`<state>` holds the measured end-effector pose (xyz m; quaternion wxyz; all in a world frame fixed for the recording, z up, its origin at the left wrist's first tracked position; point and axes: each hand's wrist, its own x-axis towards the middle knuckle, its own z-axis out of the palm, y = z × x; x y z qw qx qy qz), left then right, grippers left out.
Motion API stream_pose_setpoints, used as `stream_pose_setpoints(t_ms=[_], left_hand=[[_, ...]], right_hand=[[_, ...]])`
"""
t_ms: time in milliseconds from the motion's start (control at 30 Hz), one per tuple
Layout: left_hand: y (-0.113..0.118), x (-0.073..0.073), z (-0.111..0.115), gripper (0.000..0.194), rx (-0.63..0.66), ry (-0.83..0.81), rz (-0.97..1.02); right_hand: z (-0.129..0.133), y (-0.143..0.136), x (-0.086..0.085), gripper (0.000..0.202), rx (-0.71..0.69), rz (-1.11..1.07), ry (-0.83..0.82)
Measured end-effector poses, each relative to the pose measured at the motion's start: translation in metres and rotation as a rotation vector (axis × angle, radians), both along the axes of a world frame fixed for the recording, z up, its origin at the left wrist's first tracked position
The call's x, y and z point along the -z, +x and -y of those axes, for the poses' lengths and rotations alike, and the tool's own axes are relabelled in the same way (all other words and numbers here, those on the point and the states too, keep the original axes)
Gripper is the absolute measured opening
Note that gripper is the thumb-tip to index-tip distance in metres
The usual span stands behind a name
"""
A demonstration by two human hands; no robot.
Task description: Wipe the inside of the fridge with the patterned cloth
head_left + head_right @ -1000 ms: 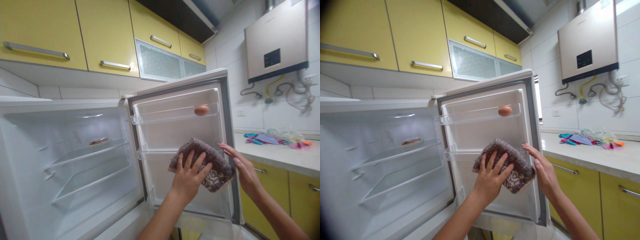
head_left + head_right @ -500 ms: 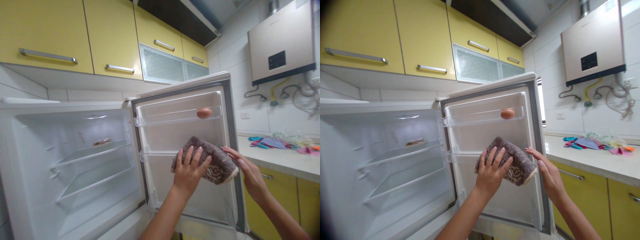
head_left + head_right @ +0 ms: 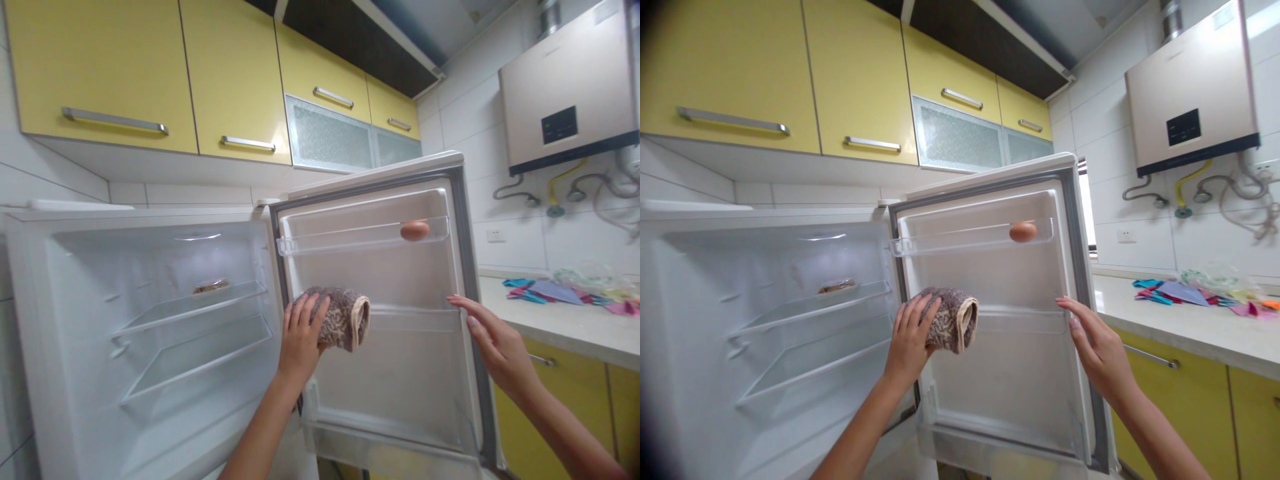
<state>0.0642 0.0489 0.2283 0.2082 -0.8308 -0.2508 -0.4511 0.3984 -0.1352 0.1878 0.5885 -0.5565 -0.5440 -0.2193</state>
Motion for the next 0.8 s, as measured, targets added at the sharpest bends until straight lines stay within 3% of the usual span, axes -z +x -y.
stream_pose_setpoints(t_ms=[100, 200, 333, 433, 567, 700, 800], left_hand=[[-0.016, -0.009, -0.01, 0.07, 0.187, -0.179, 0.136], [-0.021, -0.017, -0.021, 0.051, 0.476, -0.416, 0.48], [-0.016, -0.025, -0.022, 0.039, 0.517, -0.555, 0.879], [-0.009, -0.03, -0.004, 0.043, 0.634, -0.632, 1.129], [0.006, -0.033, 0.038, 0.054, 0.896, -0.845, 1.311], [0.031, -0.023, 0.074, 0.053, 1.075, -1.082, 1.312], [0.044, -0.008, 0.085, 0.051, 1.199, -1.212, 1.226]], right_hand=[[-0.003, -0.001, -0.007, 0.039, 0.093, 0.095, -0.026], [-0.007, -0.007, -0.016, 0.039, 0.205, 0.2, -0.046], [-0.017, -0.03, -0.029, 0.038, 0.293, 0.351, -0.019], [-0.027, -0.063, -0.038, 0.041, 0.163, 0.396, 0.012], [-0.037, -0.118, -0.052, 0.053, -0.169, 0.303, -0.034], [-0.043, -0.166, -0.065, 0.067, -0.39, 0.337, -0.094], [-0.044, -0.188, -0.071, 0.074, -0.467, 0.381, -0.138]])
